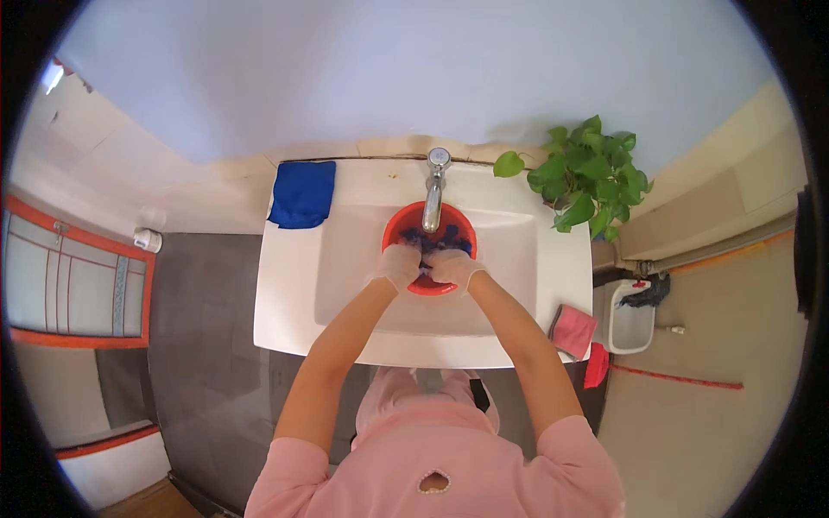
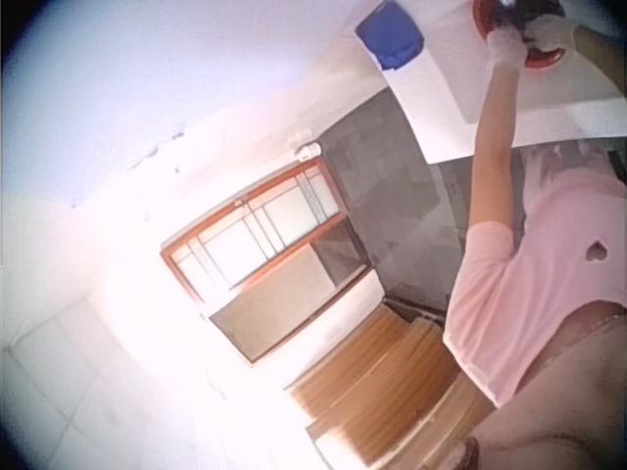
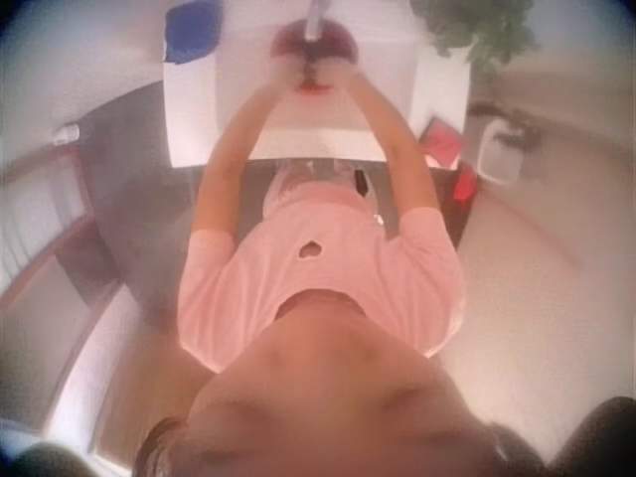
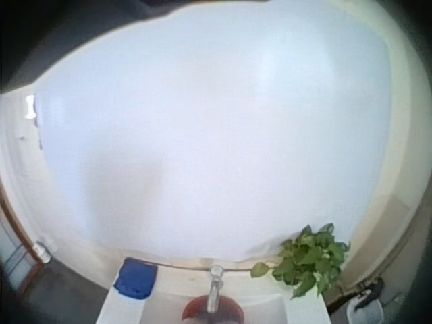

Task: The person wipes the exterior surfaces of toilet tanks and the wood-paneled stall doors and walls using a blue cloth, rinsing and wringing the cloth in a red bucket of water at a sink between cleaning the different surfaces.

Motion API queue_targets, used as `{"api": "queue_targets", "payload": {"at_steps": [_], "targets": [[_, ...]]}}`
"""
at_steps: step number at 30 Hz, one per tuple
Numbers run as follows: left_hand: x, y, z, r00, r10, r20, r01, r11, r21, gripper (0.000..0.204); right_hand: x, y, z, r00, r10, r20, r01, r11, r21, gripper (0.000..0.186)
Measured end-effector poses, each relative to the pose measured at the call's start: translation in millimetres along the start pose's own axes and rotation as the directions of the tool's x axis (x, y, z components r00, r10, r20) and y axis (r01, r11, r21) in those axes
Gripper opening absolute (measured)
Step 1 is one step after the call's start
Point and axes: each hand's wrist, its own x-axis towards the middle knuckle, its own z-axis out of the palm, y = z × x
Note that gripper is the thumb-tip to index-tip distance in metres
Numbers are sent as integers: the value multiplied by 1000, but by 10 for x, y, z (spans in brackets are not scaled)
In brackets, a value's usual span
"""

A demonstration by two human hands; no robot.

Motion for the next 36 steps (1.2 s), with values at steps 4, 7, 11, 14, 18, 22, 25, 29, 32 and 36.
{"api": "queue_targets", "payload": {"at_steps": [4,7,11,14,18,22,25,29,32,36], "targets": [[328,-141,217,994,18,-105,-7,995,100,36,-70,1,-10,979,-20,-202,46,991,128,31],[405,-173,241,996,49,81,-67,966,250,32,-308,-94,-443,982,77,-173,-21,953,301,34],[370,-180,198,990,106,93,-115,988,103,30,-339,85,-1051,951,105,-292,-115,993,-19,30],[372,-262,234,992,70,106,-60,993,-97,34,-306,-360,-1634,721,470,-508,-146,821,552,28],[366,-209,294,997,-55,59,77,865,-496,34,8,-141,-1752,753,133,-645,-33,986,165,31],[297,-201,226,982,102,-159,-135,967,-215,27,355,-16,-1925,872,70,-484,-215,944,-249,28],[229,-185,147,983,123,-133,-137,986,-98,28,431,-212,-1964,868,230,-440,-334,926,-175,33],[140,-21,78,976,217,22,-218,975,47,24,389,-245,-1961,778,393,-491,-421,905,58,47],[242,-86,233,985,162,65,-162,987,-7,26,253,-157,-1800,671,463,-580,-331,886,325,50],[467,37,351,985,-1,170,-19,993,116,31,5,128,-1051,650,717,-253,-55,376,925,58]]}}
